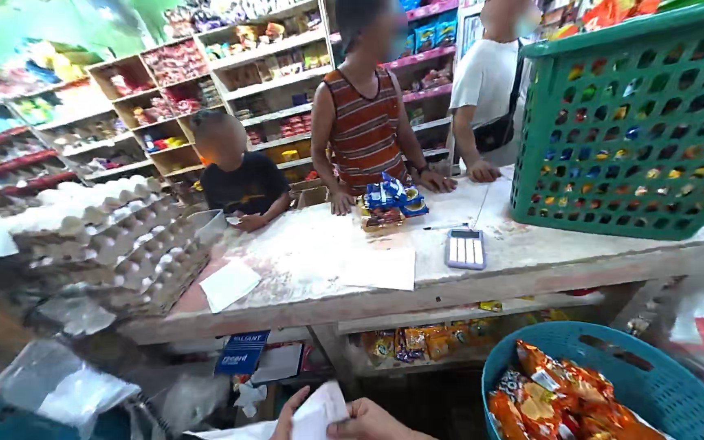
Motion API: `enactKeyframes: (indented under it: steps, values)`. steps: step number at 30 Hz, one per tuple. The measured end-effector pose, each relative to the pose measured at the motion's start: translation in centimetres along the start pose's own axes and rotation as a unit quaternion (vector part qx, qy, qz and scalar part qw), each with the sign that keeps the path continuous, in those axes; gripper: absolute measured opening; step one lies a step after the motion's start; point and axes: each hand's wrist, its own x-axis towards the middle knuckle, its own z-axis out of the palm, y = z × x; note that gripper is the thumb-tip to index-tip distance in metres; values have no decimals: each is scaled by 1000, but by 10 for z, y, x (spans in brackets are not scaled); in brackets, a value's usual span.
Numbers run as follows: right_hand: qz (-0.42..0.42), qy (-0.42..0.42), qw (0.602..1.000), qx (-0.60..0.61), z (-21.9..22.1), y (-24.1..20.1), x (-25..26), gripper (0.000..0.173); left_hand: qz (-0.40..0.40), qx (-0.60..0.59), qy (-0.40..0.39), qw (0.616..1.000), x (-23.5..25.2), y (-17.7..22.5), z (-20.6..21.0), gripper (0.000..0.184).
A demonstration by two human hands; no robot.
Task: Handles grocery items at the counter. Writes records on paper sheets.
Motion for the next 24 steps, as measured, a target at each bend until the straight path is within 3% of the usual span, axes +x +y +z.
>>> enactKeyframes:
  steps: [3, 5, 7, 10, 13, 14, 17, 19, 20, 22, 24]
  values:
    - [-11, 45, 992, 117, -11, -63, 31, 18, -23, 21, 2, 999, 60, 31, 2, 60]
    - [-54, 95, 976, 188, -23, -113, 42, 18, -14, 141, -16, 990, 92, 49, -10, 84]
    - [-119, 141, 954, 235, -43, -161, 48, 17, -13, 291, -22, 956, 119, 64, -31, 95]
    - [-222, 174, 924, 257, -78, -211, 52, 16, -82, 412, -11, 907, 160, 75, -77, 92]
    - [-258, 119, 932, 226, -93, -220, 54, 13, -112, 478, 3, 871, 203, 68, -119, 91]
    - [-252, 86, 941, 208, -93, -220, 55, 15, -69, 497, -8, 865, 216, 66, -120, 90]
    - [-232, 16, 969, 89, -100, -237, 60, 16, 208, 396, -99, 889, 256, 53, -72, 62]
    - [-225, 118, 966, -49, -108, -263, 63, 11, 296, 274, -159, 901, 278, 41, -26, 44]
    - [-229, 218, 939, -134, -112, -279, 65, 11, 307, 243, -176, 903, 291, 39, -10, 40]
    - [-301, 406, 821, -267, -121, -307, 71, 14, 251, 206, -190, 926, 320, 44, 6, 36]
    - [-491, 450, 707, -237, -110, -333, 77, 14, 169, 154, -215, 950, 356, 45, 18, 43]
